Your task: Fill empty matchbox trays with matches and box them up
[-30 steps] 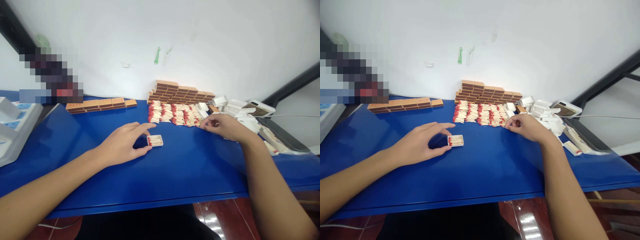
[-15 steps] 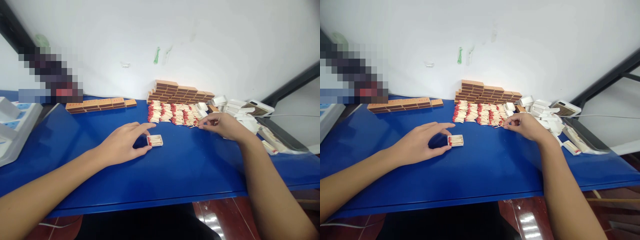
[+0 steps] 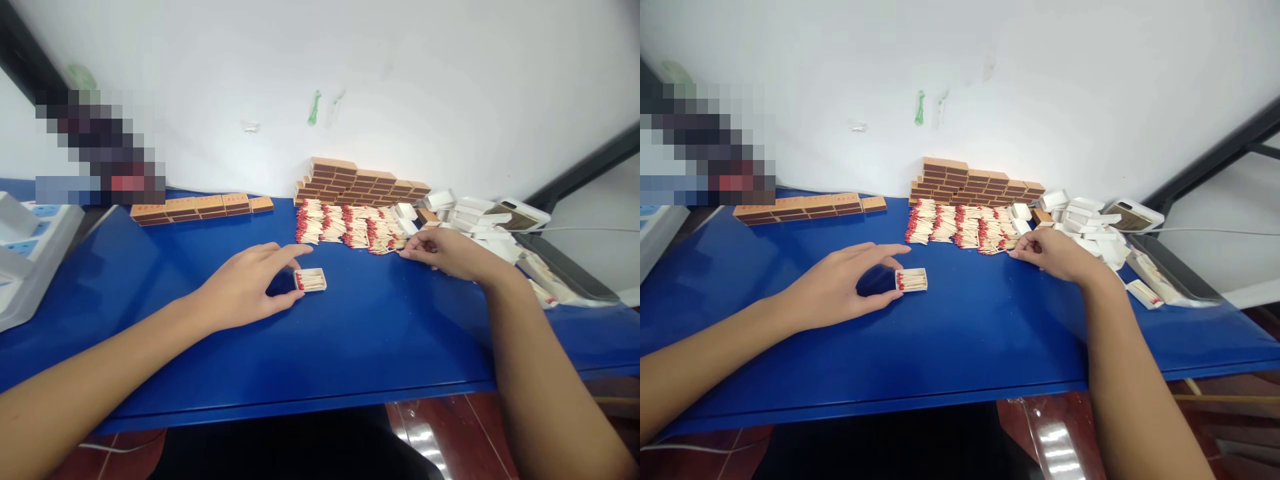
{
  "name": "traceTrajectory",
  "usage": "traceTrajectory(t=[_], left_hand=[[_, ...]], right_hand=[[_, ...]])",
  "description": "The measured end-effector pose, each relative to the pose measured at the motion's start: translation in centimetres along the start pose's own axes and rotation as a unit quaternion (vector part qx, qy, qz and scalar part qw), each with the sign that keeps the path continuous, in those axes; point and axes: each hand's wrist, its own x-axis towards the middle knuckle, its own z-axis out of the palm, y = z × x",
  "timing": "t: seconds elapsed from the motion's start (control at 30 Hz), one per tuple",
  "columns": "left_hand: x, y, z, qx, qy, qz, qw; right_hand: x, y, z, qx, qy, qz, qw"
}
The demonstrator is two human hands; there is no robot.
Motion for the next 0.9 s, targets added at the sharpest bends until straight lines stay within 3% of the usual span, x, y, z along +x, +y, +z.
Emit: traceTrajectory(t=[0.33, 0.47, 0.63, 0.77, 0.9], left_hand=[[-0.1, 0.1, 0.0, 0.001, -0.002, 0.001, 1.0], [0.0, 0.1, 0.0, -0.003, -0.003, -0.001, 1.0], [-0.1, 0.2, 0.1, -0.001, 0.003, 0.005, 1.0], [-0.1, 0.4, 0.3, -0.005, 0.016, 0.023, 1.0], [-0.1, 0.6, 0.5, -0.002, 0.022, 0.031, 0.999]], right_hand=[[-0.3, 0.1, -0.2, 0.01, -0.023, -0.013, 1.0], [-0.8, -0.8, -0.6, 0.035, 0.049, -0.029, 0.998], [-1.5, -6.8, 0.8, 0.115, 0.146, -0.126, 0.974], [-1.9, -12.7, 3.6, 0.147, 0.075, -0.228, 0.96], [-2.2, -15.3, 5.5, 0.111, 0.04, -0.283, 0.952]])
